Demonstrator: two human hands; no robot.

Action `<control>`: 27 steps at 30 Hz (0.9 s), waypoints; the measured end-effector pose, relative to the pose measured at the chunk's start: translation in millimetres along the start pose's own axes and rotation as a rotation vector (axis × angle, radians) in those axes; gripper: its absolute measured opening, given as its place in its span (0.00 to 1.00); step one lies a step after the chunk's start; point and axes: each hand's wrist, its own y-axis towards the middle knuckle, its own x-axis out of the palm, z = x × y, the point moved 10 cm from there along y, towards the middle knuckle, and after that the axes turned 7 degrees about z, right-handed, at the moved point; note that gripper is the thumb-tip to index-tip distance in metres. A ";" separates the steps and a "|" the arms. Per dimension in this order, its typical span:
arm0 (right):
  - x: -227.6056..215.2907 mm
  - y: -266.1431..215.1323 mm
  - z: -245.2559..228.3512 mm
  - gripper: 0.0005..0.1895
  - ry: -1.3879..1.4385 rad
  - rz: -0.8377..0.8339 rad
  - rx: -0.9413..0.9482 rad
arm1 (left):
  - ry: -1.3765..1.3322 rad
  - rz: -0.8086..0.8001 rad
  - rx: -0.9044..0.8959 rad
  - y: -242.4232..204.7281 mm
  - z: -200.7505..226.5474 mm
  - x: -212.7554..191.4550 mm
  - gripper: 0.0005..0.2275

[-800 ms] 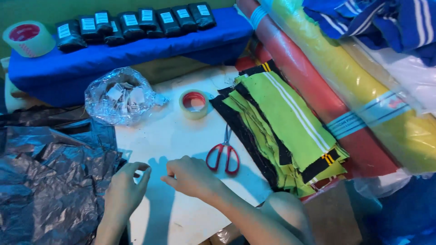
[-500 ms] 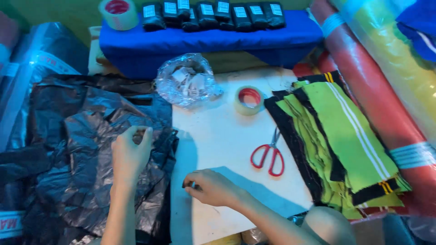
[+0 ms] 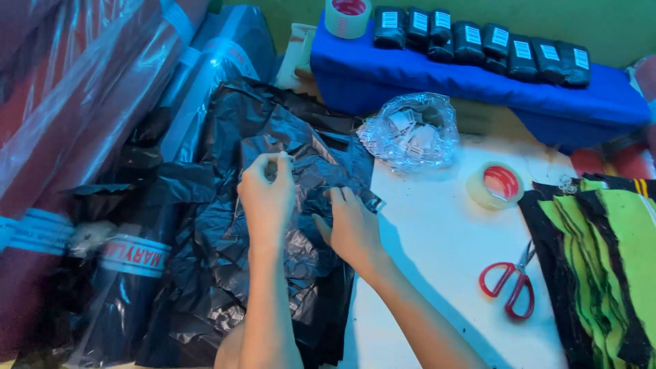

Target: The person folds a black plastic bag and places it on a table. They then pick up a barcode sticker, apply it to the bag, and set it aside. Next, they take a piece of black plastic, place a folded green and black garment on it, and wrap the garment in the plastic.

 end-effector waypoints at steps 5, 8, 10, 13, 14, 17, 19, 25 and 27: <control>45.8 33.2 34.4 0.24 -0.322 -0.028 0.108 | -0.037 -0.070 -0.061 15.3 -20.6 -2.2 0.15; 27.2 25.4 12.2 0.12 -0.135 -0.071 0.126 | 0.055 -0.024 -0.083 15.3 -15.5 -21.7 0.15; 21.3 28.2 16.2 0.12 0.032 -0.047 0.188 | 0.057 -0.043 -0.076 11.3 -12.9 -22.2 0.14; 3.7 27.6 24.4 0.10 0.386 -0.010 0.218 | 0.122 -0.141 0.051 11.4 -14.9 -9.1 0.16; -7.8 28.3 25.6 0.09 0.578 0.017 0.190 | 0.191 -0.230 0.184 11.3 -8.9 4.6 0.20; -62.1 12.7 31.5 0.13 0.753 0.077 0.166 | 0.154 -0.387 0.394 -15.4 28.9 16.1 0.23; -92.8 -12.0 51.2 0.12 0.771 0.121 0.204 | 0.139 -0.413 0.450 -25.6 39.3 25.2 0.23; -112.4 -93.4 170.5 0.14 0.825 0.094 0.417 | 0.175 -0.936 0.502 -96.9 12.8 117.3 0.25; -104.6 -111.5 206.1 0.19 0.781 0.048 0.495 | 0.232 -1.079 0.490 -123.8 -6.7 146.3 0.22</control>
